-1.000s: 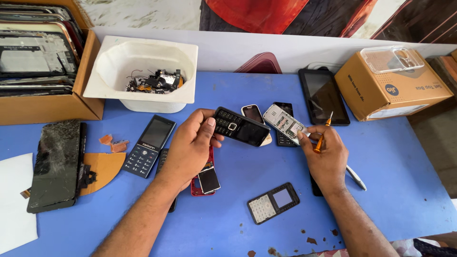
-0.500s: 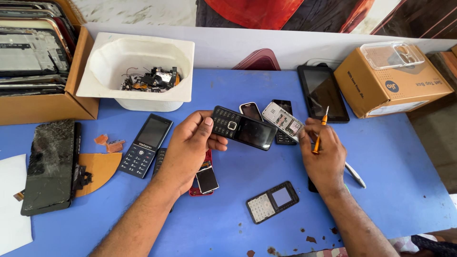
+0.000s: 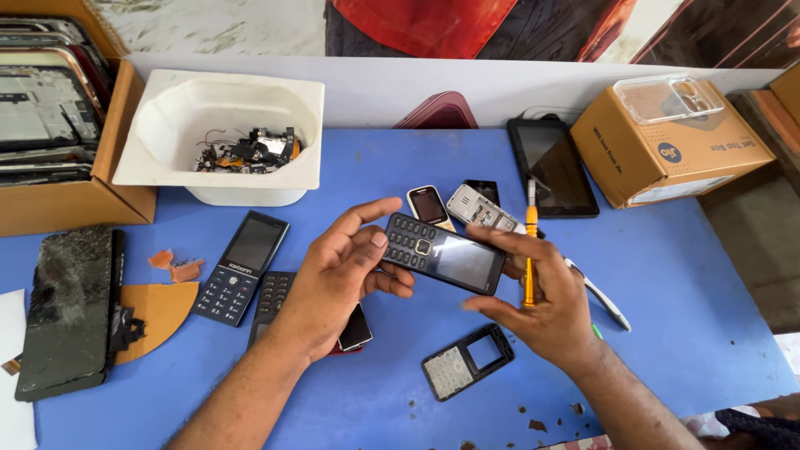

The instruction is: The person uses a screwdriver to pry open the back cover of a black feature phone. They remove the cover, inspect the internal components, and then reattach the cover, securing it by pressing the edges.

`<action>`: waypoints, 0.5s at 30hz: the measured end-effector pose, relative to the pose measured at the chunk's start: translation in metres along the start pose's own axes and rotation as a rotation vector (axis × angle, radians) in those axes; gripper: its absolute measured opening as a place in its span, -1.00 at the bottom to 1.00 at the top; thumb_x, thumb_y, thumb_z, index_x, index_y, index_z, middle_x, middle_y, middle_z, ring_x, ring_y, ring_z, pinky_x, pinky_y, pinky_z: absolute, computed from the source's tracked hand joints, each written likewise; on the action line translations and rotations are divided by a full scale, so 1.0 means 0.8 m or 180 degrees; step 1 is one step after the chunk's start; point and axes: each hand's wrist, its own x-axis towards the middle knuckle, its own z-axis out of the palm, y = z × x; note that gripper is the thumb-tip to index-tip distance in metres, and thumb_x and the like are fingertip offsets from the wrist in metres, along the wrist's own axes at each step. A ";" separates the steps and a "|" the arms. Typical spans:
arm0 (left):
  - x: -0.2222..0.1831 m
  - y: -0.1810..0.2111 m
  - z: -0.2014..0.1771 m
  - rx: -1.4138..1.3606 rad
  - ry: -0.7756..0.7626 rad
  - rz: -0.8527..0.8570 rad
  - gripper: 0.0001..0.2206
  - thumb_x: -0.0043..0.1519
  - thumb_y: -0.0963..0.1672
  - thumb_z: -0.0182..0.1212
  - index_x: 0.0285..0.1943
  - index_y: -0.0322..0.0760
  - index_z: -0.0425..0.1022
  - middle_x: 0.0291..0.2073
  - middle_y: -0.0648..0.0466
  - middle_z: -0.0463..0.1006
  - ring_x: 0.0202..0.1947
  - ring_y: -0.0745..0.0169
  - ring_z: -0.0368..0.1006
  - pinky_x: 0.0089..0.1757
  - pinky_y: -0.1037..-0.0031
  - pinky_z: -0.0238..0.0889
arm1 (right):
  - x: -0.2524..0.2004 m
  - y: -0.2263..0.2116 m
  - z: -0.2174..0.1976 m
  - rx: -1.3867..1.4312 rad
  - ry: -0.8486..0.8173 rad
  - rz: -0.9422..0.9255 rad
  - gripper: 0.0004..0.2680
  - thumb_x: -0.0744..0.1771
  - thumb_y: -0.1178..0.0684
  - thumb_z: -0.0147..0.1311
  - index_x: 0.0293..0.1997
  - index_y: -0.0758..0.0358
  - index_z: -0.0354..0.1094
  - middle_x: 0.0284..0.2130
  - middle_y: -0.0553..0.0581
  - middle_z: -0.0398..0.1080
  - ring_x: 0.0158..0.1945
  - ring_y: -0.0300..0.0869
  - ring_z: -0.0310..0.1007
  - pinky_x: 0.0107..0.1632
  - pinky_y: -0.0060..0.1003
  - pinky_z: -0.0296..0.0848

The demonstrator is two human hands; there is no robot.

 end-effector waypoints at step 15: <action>0.002 0.013 0.027 0.0820 -0.0651 0.1424 -0.35 0.22 -0.17 0.41 0.46 -0.32 0.15 0.24 -0.08 0.47 0.15 0.22 0.51 0.10 0.40 0.54 | 0.028 0.008 -0.010 -0.0223 -0.0372 -0.0055 -0.55 0.17 0.02 0.47 0.07 0.36 0.37 0.04 0.22 0.54 0.09 -0.13 0.62 0.15 -0.23 0.58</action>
